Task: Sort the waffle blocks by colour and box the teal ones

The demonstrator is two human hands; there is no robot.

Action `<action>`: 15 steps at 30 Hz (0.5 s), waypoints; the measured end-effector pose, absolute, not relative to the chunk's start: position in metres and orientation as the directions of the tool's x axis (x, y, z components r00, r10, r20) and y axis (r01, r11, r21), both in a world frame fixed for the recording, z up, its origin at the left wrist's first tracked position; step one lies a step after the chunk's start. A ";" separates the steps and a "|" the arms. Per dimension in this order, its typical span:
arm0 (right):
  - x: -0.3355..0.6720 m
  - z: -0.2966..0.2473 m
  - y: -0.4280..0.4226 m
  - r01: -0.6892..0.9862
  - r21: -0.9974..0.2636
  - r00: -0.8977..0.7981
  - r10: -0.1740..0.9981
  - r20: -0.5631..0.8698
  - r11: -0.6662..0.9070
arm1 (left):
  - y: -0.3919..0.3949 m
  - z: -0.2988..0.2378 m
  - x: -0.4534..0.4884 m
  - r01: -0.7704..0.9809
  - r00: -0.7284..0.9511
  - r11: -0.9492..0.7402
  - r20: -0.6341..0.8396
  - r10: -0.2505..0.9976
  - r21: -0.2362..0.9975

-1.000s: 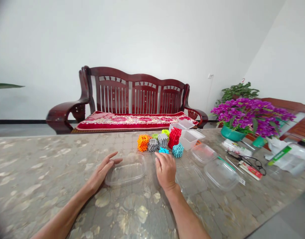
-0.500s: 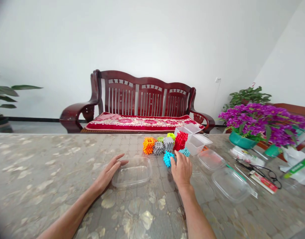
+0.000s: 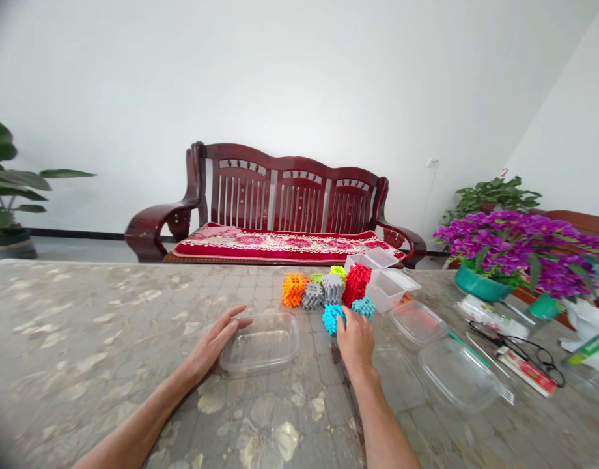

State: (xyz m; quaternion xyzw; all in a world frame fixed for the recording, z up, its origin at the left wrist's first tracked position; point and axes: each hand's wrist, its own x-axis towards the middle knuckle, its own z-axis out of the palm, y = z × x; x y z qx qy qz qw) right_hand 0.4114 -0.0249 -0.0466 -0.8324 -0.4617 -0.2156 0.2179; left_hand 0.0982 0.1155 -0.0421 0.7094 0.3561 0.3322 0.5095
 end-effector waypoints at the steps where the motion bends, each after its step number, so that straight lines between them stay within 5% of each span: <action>1: 0.412 -0.047 -0.025 0.861 -0.166 0.484 0.674 0.558 -0.481 | 0.116 -0.042 0.098 0.169 0.527 -0.227 0.107 0.843 0.959; 15: 0.421 -0.050 -0.023 0.857 -0.390 0.515 0.566 0.644 -0.337 | 0.115 -0.042 0.098 0.180 0.527 -0.215 0.090 0.845 0.960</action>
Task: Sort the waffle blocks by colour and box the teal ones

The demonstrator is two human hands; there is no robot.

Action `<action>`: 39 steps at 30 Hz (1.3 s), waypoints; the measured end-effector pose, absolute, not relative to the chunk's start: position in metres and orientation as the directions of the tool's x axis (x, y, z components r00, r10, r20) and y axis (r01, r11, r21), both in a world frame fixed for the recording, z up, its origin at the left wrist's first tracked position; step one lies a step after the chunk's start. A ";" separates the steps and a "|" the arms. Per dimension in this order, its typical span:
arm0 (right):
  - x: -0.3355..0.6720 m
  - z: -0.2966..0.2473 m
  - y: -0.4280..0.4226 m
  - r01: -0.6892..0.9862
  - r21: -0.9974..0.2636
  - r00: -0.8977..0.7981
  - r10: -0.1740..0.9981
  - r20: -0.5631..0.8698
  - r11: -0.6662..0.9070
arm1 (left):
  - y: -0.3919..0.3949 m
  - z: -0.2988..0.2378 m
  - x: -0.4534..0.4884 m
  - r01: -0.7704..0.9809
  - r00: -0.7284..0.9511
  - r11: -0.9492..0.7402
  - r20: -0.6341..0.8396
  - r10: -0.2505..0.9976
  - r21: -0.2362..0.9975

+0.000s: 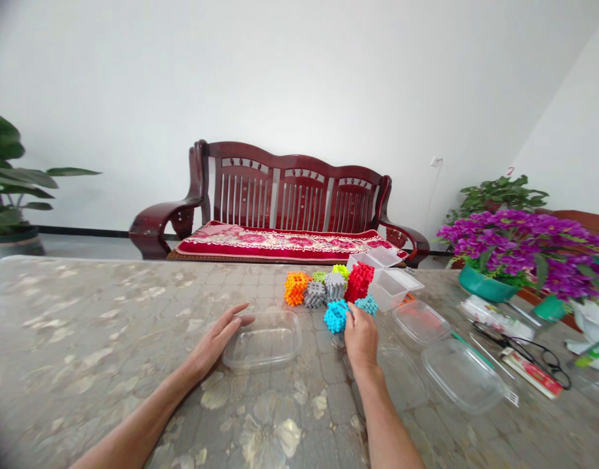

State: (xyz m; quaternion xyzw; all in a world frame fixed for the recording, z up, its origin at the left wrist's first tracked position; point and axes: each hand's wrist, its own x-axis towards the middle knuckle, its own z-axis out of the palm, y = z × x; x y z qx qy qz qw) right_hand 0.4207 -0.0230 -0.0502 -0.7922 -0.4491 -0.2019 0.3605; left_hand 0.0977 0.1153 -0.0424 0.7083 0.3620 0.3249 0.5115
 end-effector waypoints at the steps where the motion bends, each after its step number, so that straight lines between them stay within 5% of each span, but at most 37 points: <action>1: 0.417 -0.048 -0.024 0.861 -0.411 0.508 0.553 0.660 -0.300 | 0.115 -0.042 0.098 0.181 0.528 -0.211 0.086 0.845 0.960; 7: 0.395 -0.044 -0.026 0.912 -0.386 0.383 0.623 0.682 -0.138 | 0.113 -0.040 0.098 0.160 0.519 -0.204 0.093 0.850 0.966; 15: 0.405 -0.034 -0.022 0.865 -0.257 0.499 0.690 0.525 -0.430 | 0.113 -0.041 0.098 0.136 0.538 -0.196 0.094 0.838 0.971; 21: 0.405 -0.034 -0.009 0.849 -0.138 0.523 0.774 0.357 -0.511 | 0.114 -0.043 0.097 0.123 0.549 -0.219 0.118 0.828 0.968; 31: 0.411 -0.026 -0.005 0.831 -0.214 0.556 0.779 0.290 -0.514 | 0.114 -0.042 0.097 0.119 0.557 -0.198 0.099 0.824 0.973; 34: 0.400 -0.015 -0.002 0.844 -0.345 0.516 0.798 0.313 -0.410 | 0.113 -0.041 0.096 0.132 0.563 -0.203 0.095 0.821 0.970; 39: 0.352 0.002 0.009 0.872 -0.489 0.229 0.905 0.358 -0.028 | 0.109 -0.037 0.094 0.118 0.562 -0.201 0.101 0.821 0.972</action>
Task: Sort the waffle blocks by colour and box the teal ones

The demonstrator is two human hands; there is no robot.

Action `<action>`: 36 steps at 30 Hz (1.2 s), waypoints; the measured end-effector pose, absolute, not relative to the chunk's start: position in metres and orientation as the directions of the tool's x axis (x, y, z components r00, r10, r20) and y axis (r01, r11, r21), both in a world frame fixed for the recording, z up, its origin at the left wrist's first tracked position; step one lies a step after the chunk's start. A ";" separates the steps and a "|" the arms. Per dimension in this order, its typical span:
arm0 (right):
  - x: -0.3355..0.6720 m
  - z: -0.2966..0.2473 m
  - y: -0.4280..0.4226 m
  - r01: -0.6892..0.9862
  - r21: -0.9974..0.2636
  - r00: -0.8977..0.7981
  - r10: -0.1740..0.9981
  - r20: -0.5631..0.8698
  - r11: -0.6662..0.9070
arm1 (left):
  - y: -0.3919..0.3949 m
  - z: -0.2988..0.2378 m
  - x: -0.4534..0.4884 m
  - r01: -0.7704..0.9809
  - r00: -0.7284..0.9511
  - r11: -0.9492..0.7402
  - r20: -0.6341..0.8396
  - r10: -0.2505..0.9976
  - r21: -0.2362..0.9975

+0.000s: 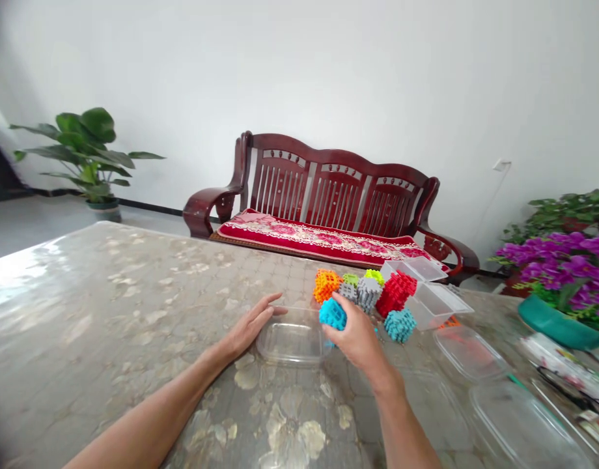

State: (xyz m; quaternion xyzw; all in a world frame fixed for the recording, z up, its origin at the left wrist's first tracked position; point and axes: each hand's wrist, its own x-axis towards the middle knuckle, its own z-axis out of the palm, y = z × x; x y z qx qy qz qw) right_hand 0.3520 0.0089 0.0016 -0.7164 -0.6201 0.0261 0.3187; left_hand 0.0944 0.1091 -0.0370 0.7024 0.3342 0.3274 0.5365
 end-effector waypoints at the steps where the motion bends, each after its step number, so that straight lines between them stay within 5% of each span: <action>1: 0.341 0.004 0.012 0.865 -0.501 0.175 0.921 0.347 0.024 | 0.109 -0.037 0.094 0.115 0.564 -0.199 0.101 0.820 0.973; 13: 0.276 0.002 0.043 0.832 -0.478 -0.238 0.960 0.149 0.281 | 0.117 -0.054 0.099 0.108 0.536 -0.241 0.148 0.832 0.965; 36: 0.316 0.012 0.030 0.909 -0.392 -0.171 0.984 -0.038 0.143 | 0.110 -0.041 0.097 0.130 0.559 -0.224 0.115 0.821 0.966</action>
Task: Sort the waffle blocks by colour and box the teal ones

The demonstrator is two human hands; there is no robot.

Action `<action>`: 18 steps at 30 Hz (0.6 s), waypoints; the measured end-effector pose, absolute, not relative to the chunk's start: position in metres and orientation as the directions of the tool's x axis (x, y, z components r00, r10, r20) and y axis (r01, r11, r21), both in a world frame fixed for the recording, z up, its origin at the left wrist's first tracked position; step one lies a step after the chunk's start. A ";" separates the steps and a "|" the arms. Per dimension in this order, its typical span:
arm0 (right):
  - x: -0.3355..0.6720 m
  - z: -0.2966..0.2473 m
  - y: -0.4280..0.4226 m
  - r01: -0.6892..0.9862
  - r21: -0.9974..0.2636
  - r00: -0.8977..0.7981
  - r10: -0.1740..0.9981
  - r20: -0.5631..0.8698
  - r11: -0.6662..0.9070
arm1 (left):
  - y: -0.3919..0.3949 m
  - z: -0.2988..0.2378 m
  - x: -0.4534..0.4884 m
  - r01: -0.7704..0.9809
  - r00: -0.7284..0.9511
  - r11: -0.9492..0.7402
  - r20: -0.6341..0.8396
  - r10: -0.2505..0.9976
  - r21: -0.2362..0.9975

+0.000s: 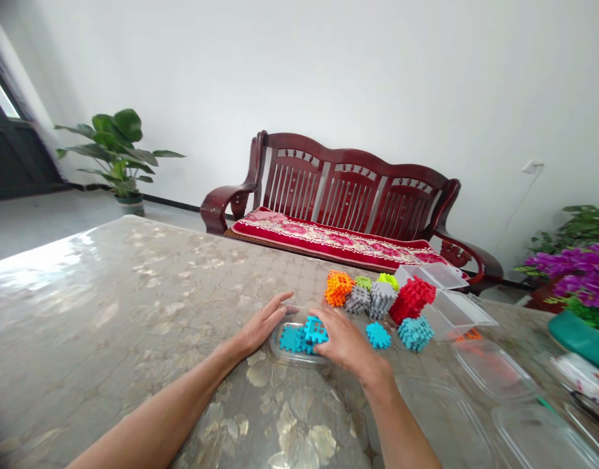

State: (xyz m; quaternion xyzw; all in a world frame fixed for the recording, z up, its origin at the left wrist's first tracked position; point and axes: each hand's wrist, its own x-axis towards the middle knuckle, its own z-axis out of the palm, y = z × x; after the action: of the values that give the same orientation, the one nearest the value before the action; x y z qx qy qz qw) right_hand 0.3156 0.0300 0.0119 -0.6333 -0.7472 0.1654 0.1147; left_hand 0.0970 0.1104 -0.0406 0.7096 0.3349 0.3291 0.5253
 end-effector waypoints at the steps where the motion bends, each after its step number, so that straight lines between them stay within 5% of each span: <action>1: 0.318 0.014 0.029 0.916 -0.378 -0.170 0.984 -0.054 0.138 | 0.110 -0.040 0.097 0.133 0.560 -0.226 0.115 0.820 0.965; 18: 0.329 0.031 0.021 0.929 -0.302 -0.253 0.963 -0.093 0.215 | 0.111 -0.040 0.097 0.188 0.585 -0.260 0.105 0.804 0.947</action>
State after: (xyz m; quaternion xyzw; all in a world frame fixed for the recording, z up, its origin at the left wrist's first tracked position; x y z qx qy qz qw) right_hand 0.3294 0.0205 0.0314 -0.6085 -0.7772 0.1496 0.0574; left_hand 0.0967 0.1115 -0.0402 0.7329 0.3383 0.3049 0.5055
